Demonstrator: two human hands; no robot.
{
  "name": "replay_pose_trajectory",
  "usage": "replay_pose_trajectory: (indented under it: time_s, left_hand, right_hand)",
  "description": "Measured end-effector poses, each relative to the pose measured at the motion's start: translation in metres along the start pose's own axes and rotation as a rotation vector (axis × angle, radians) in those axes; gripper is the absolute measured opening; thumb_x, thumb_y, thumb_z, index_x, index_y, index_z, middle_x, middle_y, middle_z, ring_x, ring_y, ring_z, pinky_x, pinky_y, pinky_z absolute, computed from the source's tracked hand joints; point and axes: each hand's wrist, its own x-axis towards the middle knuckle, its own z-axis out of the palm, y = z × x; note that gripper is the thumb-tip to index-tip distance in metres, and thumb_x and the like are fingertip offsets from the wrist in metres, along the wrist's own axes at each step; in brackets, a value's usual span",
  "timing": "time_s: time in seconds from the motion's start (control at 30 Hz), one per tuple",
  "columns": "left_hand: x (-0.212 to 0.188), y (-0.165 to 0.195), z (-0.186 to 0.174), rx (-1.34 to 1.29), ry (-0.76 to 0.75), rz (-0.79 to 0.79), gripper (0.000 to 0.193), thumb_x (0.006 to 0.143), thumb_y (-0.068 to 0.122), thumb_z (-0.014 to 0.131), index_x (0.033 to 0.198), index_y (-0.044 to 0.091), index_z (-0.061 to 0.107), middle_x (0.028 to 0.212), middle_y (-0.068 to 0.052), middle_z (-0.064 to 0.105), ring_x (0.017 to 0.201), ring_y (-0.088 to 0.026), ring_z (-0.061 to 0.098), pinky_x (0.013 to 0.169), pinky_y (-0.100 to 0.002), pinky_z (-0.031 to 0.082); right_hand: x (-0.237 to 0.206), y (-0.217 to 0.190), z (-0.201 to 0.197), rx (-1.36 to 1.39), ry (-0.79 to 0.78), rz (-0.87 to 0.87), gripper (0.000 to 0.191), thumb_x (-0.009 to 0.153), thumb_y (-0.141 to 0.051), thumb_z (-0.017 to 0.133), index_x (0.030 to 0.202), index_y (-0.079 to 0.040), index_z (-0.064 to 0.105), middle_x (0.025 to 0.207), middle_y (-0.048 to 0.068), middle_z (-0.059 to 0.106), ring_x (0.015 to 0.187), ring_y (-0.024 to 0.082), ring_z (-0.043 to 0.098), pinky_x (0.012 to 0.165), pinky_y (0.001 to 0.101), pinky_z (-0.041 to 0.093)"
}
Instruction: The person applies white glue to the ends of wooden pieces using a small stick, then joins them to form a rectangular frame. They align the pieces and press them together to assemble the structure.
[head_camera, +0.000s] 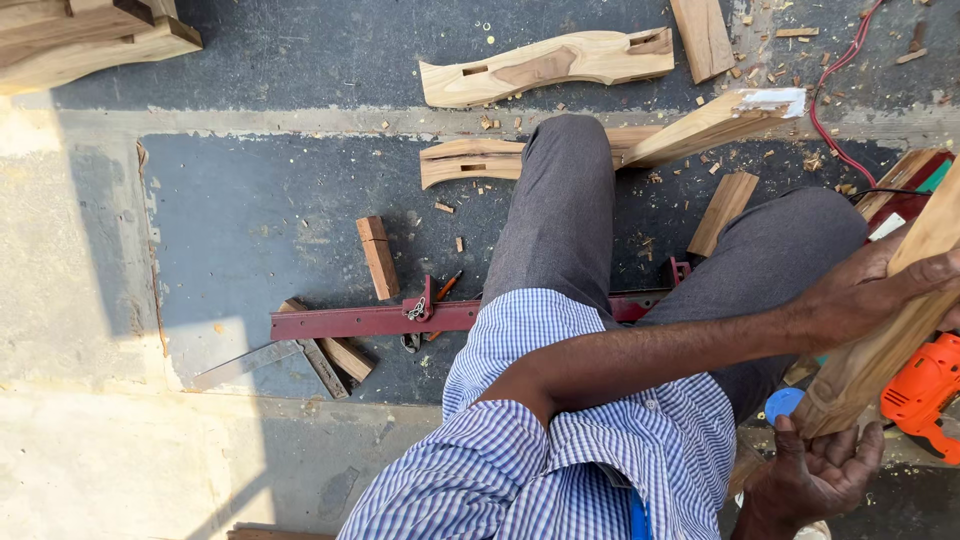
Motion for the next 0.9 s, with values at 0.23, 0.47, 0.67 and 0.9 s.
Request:
replay_pose_trajectory:
  time_s: [0.23, 0.47, 0.67, 0.9]
  left_hand:
    - [-0.029, 0.039, -0.010, -0.240, -0.034, -0.330, 0.072, 0.111, 0.057, 0.040, 0.159, 0.004, 0.033, 0.128, -0.020, 0.065, 0.118, -0.028, 0.067, 0.104, -0.047, 0.058]
    - [-0.062, 0.027, 0.004, -0.119, 0.217, -0.461, 0.061, 0.105, 0.053, 0.054, 0.148, 0.010, 0.045, 0.081, -0.009, 0.060, 0.073, -0.022, 0.063, 0.068, -0.040, 0.058]
    - [-0.062, 0.014, 0.000, 0.009, 0.324, -0.573, 0.060, 0.100, 0.056, 0.057, 0.144, 0.017, 0.047, 0.079, -0.007, 0.059, 0.070, -0.021, 0.061, 0.065, -0.039, 0.056]
    - [-0.074, -0.002, -0.011, 0.140, 0.265, -0.679, 0.071, 0.097, 0.064, 0.058, 0.144, 0.014, 0.043, 0.084, -0.009, 0.059, 0.076, -0.022, 0.062, 0.071, -0.041, 0.058]
  right_hand:
    - [-0.022, -0.038, 0.019, -0.129, 0.211, 0.141, 0.099, 0.087, 0.005, 0.080, 0.166, 0.004, 0.020, 0.162, 0.026, 0.048, 0.138, 0.026, 0.058, 0.109, 0.0304, 0.052]
    - [-0.065, -0.055, 0.015, -0.308, 0.164, -0.114, 0.090, 0.093, -0.001, 0.077, 0.161, 0.000, 0.018, 0.148, 0.025, 0.051, 0.129, 0.026, 0.062, 0.104, 0.0384, 0.058]
    - [-0.092, -0.031, -0.004, -0.722, 0.155, -0.259, 0.069, 0.099, -0.004, 0.068, 0.157, 0.000, 0.031, 0.128, 0.018, 0.068, 0.113, 0.024, 0.069, 0.091, 0.0360, 0.060]
    - [-0.131, 0.018, -0.164, -1.362, 0.509, 0.517, 0.047, 0.102, -0.031, 0.067, 0.134, 0.004, 0.063, 0.145, 0.027, 0.054, 0.132, 0.046, 0.049, 0.108, 0.0593, 0.041]
